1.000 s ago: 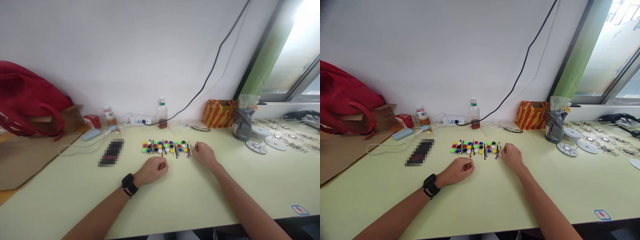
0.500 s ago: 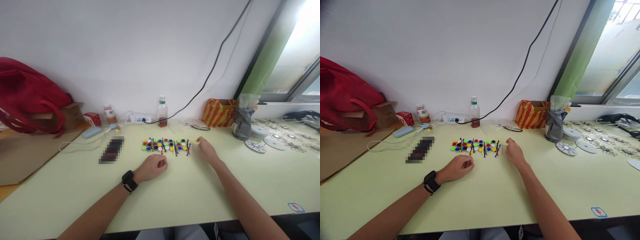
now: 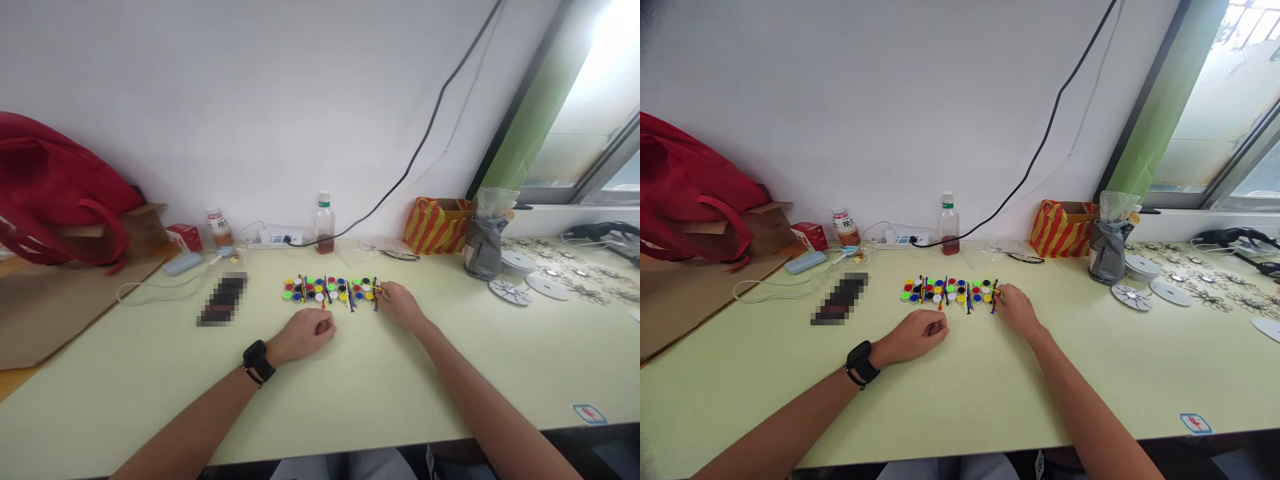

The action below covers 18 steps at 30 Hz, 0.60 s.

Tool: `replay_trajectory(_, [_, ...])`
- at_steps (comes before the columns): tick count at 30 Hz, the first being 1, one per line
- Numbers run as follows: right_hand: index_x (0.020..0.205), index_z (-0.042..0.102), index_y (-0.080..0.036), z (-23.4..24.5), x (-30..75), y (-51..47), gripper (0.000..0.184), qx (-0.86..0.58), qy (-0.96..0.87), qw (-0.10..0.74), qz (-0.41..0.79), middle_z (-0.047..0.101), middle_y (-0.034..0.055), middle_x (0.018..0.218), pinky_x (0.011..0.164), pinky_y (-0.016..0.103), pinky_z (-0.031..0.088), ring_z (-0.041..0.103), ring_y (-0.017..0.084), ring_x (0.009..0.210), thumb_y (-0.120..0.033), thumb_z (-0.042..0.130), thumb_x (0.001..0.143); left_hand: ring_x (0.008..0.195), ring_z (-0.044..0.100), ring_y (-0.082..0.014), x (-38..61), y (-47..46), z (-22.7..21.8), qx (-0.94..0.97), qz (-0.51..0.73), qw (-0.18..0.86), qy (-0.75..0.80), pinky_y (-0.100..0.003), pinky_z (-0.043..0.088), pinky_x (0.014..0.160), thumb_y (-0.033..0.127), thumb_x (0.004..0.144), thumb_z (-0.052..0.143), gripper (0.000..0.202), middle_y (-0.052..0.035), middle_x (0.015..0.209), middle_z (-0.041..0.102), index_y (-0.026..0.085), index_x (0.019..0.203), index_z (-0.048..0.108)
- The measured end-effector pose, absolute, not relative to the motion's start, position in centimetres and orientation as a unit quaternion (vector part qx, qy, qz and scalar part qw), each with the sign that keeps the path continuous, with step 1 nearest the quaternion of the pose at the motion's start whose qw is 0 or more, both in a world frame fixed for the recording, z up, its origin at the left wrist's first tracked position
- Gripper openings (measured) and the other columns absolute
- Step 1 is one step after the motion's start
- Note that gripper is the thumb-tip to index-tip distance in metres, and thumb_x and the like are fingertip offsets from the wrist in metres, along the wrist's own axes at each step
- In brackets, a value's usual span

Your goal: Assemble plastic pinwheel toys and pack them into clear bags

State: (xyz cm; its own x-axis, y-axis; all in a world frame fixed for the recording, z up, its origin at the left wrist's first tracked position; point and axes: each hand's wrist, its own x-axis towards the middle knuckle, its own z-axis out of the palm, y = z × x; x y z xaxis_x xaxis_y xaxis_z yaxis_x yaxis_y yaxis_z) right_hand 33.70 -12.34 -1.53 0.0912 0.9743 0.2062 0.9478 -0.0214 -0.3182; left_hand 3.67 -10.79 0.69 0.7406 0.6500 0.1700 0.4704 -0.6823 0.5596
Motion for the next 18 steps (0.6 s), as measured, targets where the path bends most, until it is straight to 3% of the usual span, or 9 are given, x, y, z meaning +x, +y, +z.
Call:
replay_trajectory(10, [0.099, 0.064, -0.021, -0.7, 34.6, -12.6, 0.016, -0.723, -0.669, 0.17, -0.028, 0.067, 0.0078, 0.104, 0.065, 0.029, 0.033, 0.061, 0.021, 0.087, -0.02, 0.048, 0.1, 0.061, 0.049, -0.0134, 3.6, -10.8, 0.9, 0.899, 0.179, 0.254, 0.31, -0.027, 0.032, 0.06, 0.025, 0.091, 0.054, 0.017, 0.0032, 0.066, 0.057, 0.02, 0.077, 0.061])
replay_trajectory(14, [0.096, 0.063, -0.02, 0.2, 34.6, -13.1, 0.017, -0.697, -0.67, 0.25, -0.053, 0.067, 0.0067, 0.094, 0.066, 0.03, 0.037, 0.059, 0.02, 0.08, -0.025, 0.047, 0.099, 0.06, 0.047, -0.0132, 3.7, -10.9, 0.8, 0.888, 0.19, 0.276, 0.314, -0.027, 0.032, 0.059, 0.029, 0.094, 0.054, 0.021, 0.0033, 0.064, 0.055, 0.02, 0.076, 0.061])
replay_trajectory(18, [0.093, 0.063, -0.02, 1.5, 31.8, -14.2, 0.019, -0.614, -0.706, 0.354, 0.009, 0.065, 0.0064, 0.083, 0.069, 0.031, 0.042, 0.057, 0.02, 0.074, -0.031, 0.049, 0.099, 0.06, 0.045, -0.0134, 4.0, -11.1, 1.2, 0.86, 0.251, 0.3, 0.327, -0.027, 0.033, 0.058, 0.037, 0.099, 0.05, 0.023, 0.0036, 0.066, 0.051, 0.02, 0.092, 0.065])
